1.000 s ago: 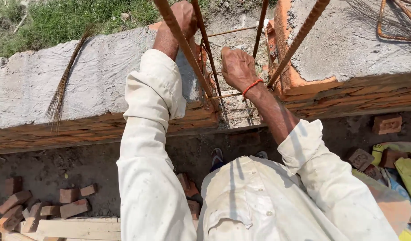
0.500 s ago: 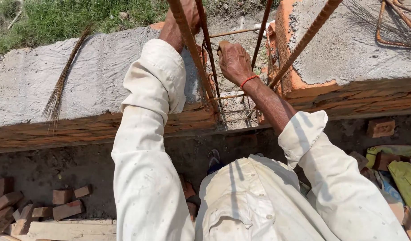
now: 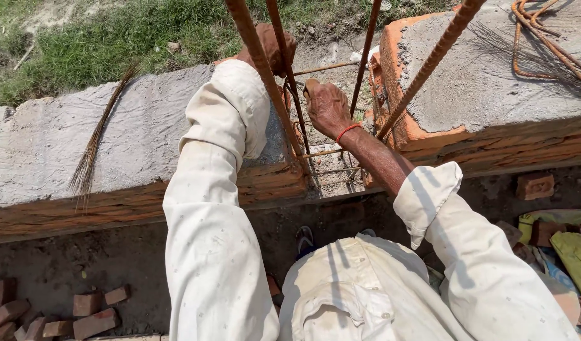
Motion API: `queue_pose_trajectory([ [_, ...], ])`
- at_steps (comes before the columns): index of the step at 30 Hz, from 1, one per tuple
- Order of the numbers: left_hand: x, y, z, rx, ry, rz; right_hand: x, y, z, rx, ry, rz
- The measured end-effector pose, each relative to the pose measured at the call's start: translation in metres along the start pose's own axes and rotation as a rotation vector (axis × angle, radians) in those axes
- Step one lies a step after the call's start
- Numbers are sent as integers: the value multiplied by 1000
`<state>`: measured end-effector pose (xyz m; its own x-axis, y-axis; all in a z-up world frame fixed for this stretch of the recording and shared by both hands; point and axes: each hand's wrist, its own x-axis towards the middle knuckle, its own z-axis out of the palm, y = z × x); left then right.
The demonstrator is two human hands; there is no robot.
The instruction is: The person ties vertical steel rebar rods to a horizontal rebar grid using thin wire. They wrap the wire around the intersections of the rods and twist it tight by hand to secure the structure.
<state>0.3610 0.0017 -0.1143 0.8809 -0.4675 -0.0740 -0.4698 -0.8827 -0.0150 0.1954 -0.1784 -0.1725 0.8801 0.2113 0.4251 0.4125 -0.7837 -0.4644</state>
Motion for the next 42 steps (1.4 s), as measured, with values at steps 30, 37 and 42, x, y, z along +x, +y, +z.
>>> queue_pose_trajectory([
  [30, -52, -13, -2, -1164, -152, 291, 4, 12, -1, -11, -189, 125],
  [37, -68, -20, -6, -236, 207, 409, 19, -1, -17, 43, -215, 12],
  [42, -68, -35, 22, -112, 463, 546, 28, 5, -15, 121, -35, -130],
])
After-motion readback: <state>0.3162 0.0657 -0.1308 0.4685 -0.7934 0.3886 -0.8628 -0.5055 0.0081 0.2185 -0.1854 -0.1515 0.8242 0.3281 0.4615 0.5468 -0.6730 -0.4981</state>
